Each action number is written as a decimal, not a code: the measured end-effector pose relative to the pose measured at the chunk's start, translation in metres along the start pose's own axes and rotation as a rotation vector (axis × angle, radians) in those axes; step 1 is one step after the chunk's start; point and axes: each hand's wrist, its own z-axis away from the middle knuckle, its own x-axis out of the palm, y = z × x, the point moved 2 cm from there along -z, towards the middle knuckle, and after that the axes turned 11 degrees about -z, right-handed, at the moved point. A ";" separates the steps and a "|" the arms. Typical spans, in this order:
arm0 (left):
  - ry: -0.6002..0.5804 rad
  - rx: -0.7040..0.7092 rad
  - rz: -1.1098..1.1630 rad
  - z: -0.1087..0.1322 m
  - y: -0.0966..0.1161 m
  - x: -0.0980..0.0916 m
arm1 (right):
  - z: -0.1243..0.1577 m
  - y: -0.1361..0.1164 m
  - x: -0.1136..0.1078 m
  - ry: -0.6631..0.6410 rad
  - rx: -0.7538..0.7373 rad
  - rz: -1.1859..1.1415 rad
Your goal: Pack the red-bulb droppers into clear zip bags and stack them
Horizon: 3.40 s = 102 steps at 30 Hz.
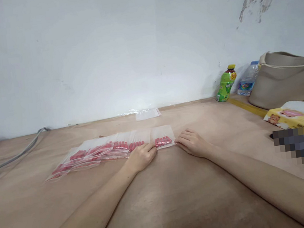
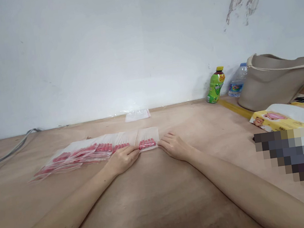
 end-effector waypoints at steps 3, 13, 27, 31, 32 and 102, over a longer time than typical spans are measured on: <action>0.012 0.025 -0.040 0.000 0.000 -0.002 | 0.001 0.001 0.001 -0.031 -0.055 0.036; 0.037 0.054 -0.097 0.000 -0.001 -0.001 | 0.001 0.001 0.001 -0.039 -0.082 0.124; 0.036 0.006 -0.087 0.002 -0.001 0.002 | -0.028 -0.024 0.019 0.063 -0.052 0.058; 0.022 0.012 -0.073 0.002 -0.001 0.001 | -0.038 -0.030 0.025 0.069 -0.065 0.086; 0.018 0.014 -0.069 0.002 -0.001 0.001 | -0.039 -0.031 0.026 0.070 -0.073 0.092; -0.362 -0.323 0.146 0.012 -0.009 -0.027 | 0.041 0.024 -0.027 -0.361 0.567 -0.228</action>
